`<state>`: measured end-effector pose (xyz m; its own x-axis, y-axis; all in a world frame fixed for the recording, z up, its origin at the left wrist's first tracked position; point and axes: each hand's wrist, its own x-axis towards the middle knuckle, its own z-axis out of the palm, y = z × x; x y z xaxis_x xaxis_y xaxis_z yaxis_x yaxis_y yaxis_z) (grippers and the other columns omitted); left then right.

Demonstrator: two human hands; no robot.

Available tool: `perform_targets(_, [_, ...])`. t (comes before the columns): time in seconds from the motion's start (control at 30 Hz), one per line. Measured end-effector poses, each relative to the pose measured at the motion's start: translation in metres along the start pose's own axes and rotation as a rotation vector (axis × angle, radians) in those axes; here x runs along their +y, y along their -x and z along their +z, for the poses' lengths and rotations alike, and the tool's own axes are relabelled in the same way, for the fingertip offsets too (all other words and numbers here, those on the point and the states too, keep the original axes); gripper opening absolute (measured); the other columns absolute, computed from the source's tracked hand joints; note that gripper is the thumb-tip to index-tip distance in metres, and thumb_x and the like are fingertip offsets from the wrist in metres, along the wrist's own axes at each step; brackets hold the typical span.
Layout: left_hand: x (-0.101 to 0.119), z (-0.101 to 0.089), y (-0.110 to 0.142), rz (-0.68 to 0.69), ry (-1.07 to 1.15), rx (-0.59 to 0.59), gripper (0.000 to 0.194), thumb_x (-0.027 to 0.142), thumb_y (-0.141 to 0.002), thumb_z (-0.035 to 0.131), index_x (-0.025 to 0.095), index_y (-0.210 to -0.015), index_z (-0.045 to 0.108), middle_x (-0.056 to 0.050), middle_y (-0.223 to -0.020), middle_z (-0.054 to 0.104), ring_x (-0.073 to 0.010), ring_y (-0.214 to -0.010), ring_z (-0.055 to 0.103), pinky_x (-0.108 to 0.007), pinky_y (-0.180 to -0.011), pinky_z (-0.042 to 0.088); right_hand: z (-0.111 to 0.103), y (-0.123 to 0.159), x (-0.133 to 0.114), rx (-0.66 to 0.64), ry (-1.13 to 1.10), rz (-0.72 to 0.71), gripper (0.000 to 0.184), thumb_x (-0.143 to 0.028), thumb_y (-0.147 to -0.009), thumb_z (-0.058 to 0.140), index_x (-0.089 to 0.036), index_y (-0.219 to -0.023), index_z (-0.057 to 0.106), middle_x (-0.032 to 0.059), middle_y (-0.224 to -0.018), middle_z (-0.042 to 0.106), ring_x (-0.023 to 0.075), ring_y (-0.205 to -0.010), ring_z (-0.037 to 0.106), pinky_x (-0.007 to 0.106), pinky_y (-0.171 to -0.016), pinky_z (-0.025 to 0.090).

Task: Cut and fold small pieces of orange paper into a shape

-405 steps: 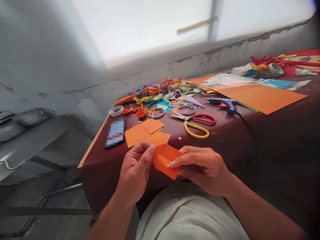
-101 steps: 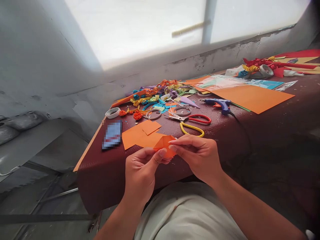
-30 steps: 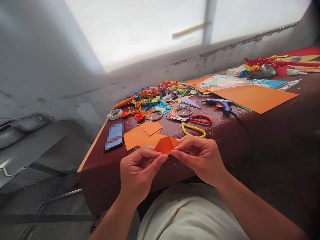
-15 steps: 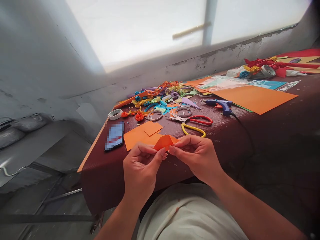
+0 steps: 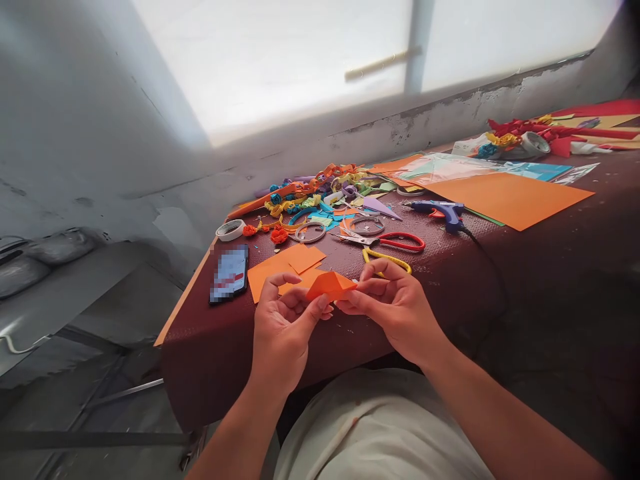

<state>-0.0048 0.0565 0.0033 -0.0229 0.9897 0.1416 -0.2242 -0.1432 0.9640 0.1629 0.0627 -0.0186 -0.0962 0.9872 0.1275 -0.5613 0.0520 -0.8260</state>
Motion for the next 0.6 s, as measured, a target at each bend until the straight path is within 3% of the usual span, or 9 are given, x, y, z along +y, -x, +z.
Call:
perform_targets(0.13, [0.002, -0.005, -0.002, -0.019, -0.081, -0.036, 0.049, 0.022, -0.076, 0.089, 0.024, -0.108, 0.051, 0.007, -0.072, 0.072, -0.0099, -0.066, 0.069, -0.021, -0.071, 0.060, -0.006, 0.001, -0.002, -0.085, 0.045, -0.011, 0.049, -0.036, -0.080, 0.086, -0.026, -0.119, 0.059, -0.0019, -0.085, 0.076, 0.0158, -0.076, 0.075, 0.031, -0.076, 0.065])
perform_targets(0.3, [0.001, -0.003, -0.001, 0.051, -0.124, -0.035, 0.042, 0.023, -0.080, 0.086, 0.025, -0.108, 0.055, 0.008, -0.072, 0.067, -0.0075, -0.067, 0.065, -0.018, -0.072, 0.056, -0.003, -0.003, 0.002, -0.029, 0.306, -0.072, 0.034, -0.035, -0.082, 0.085, -0.021, -0.111, 0.073, 0.0006, -0.077, 0.075, 0.0110, -0.064, 0.065, 0.019, -0.057, 0.051])
perform_targets(0.37, [-0.001, -0.001, -0.001, 0.115, -0.074, 0.010, 0.041, 0.022, -0.082, 0.085, 0.026, -0.111, 0.057, 0.007, -0.075, 0.067, -0.0071, -0.071, 0.065, -0.017, -0.076, 0.055, 0.000, -0.002, 0.006, -0.029, 0.315, -0.046, 0.040, -0.034, -0.082, 0.085, -0.022, -0.117, 0.073, 0.0009, -0.075, 0.076, 0.0113, -0.064, 0.064, 0.019, -0.055, 0.047])
perform_targets(0.43, [-0.003, -0.001, -0.002, 0.134, -0.009, 0.021, 0.040, 0.022, -0.084, 0.083, 0.027, -0.114, 0.058, 0.006, -0.078, 0.068, -0.0076, -0.075, 0.065, -0.017, -0.078, 0.054, 0.001, 0.002, 0.009, -0.064, 0.292, 0.002, 0.049, -0.033, -0.082, 0.086, -0.024, -0.127, 0.069, 0.0005, -0.075, 0.077, 0.0131, -0.067, 0.067, 0.021, -0.059, 0.049])
perform_targets(0.53, [0.001, -0.009, -0.006, 0.082, 0.083, -0.079, 0.034, 0.022, -0.088, 0.079, 0.028, -0.117, 0.061, 0.005, -0.080, 0.067, -0.0070, -0.070, 0.062, -0.016, -0.070, 0.052, -0.004, 0.010, 0.008, -0.158, 0.307, -0.043, 0.055, -0.033, -0.088, 0.081, -0.027, -0.138, 0.061, 0.0002, -0.081, 0.077, 0.0157, -0.075, 0.071, 0.027, -0.072, 0.056])
perform_targets(0.6, [0.010, -0.017, -0.010, 0.004, 0.081, -0.263, 0.030, 0.021, -0.091, 0.075, 0.028, -0.118, 0.063, 0.004, -0.080, 0.064, -0.0062, -0.065, 0.058, -0.016, -0.063, 0.050, -0.011, 0.012, 0.001, -0.250, 0.361, -0.174, 0.045, -0.030, -0.096, 0.072, -0.029, -0.140, 0.060, 0.0018, -0.092, 0.078, 0.0162, -0.083, 0.072, 0.030, -0.079, 0.059])
